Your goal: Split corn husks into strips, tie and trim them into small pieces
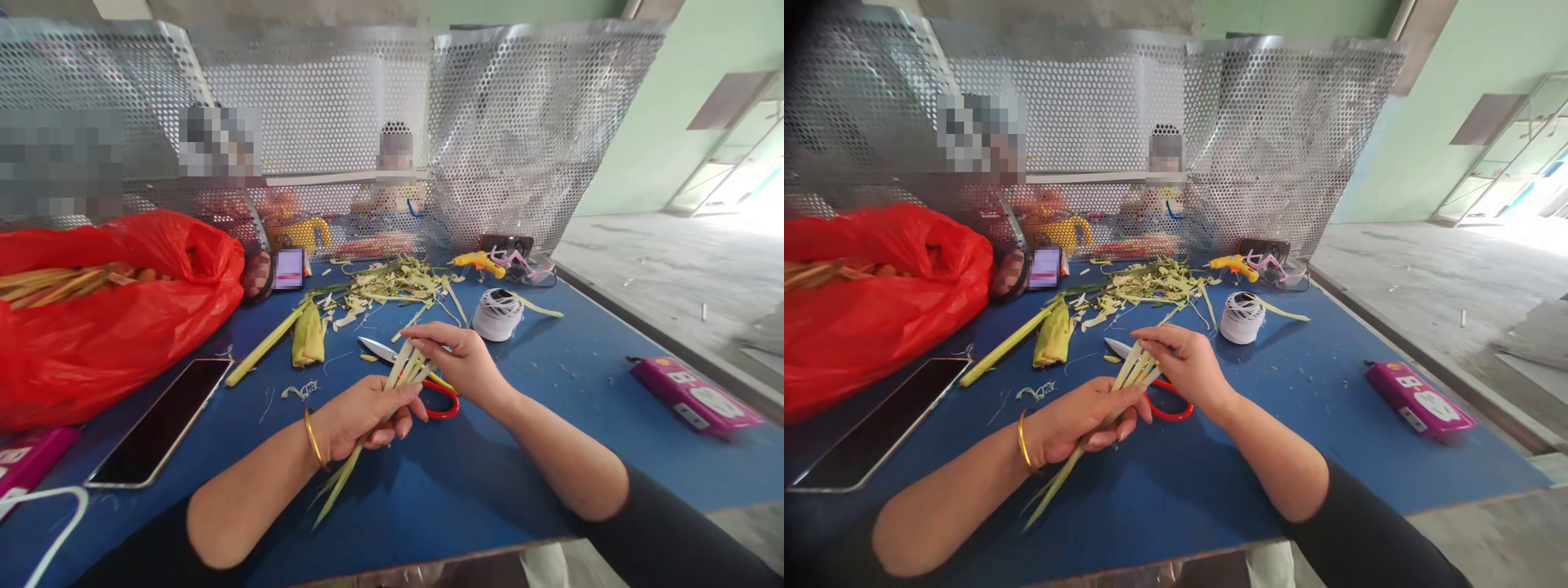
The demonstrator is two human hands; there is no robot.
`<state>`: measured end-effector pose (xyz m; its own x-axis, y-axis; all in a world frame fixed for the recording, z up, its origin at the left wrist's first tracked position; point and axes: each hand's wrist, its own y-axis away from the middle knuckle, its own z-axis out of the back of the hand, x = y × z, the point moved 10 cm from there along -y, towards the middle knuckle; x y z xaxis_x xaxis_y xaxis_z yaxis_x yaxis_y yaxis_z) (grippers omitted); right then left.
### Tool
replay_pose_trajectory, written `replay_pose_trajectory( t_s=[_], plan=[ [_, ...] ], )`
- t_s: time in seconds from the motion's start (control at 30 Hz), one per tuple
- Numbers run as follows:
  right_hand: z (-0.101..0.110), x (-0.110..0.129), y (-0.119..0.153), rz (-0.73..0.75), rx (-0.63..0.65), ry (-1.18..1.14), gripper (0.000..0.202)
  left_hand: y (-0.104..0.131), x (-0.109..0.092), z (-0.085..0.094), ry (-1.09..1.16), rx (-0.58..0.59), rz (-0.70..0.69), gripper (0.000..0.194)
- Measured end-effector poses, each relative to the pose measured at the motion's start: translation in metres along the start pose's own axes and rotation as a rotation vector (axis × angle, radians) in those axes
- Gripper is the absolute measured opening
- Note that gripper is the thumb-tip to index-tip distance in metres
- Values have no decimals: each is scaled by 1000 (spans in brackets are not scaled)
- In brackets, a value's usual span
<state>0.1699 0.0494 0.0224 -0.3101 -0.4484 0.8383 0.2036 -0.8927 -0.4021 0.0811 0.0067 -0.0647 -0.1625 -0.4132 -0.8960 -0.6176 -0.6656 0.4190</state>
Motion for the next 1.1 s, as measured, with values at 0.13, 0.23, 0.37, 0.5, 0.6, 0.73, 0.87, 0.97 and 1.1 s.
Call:
replay_pose_trajectory(
  t_s=[0.13, 0.23, 0.37, 0.5, 0.6, 0.73, 0.87, 0.97, 1.1],
  plan=[
    [-3, -10, 1, -104, 5, -63, 26, -1, -2, 1, 11, 1, -22, 48],
    [-4, -17, 1, -168, 11, -120, 20, -1, -3, 2, 16, -1, -25, 47],
    [1, -17, 0, -181, -15, -111, 13, 0, -5, 1, 13, 10, -31, 49],
    [2, -17, 0, -207, -21, -145, 13, 2, -9, -1, 14, 32, -50, 56],
    [1, -19, 0, -232, -27, -211, 14, 2, -9, -1, 25, 36, -49, 56],
    [0, -19, 0, -237, -31, -275, 17, 1, -10, -1, 37, 45, -62, 54],
    [2, -18, 0, -223, -62, -278, 20, 0, -9, -1, 45, 54, -67, 50],
    [3, -18, 0, -229, -65, -273, 24, 0, -7, -1, 35, 50, -63, 49],
    [14, -21, -2, -247, -134, -210, 30, 0, -10, 2, 55, 22, -87, 46]
  ],
)
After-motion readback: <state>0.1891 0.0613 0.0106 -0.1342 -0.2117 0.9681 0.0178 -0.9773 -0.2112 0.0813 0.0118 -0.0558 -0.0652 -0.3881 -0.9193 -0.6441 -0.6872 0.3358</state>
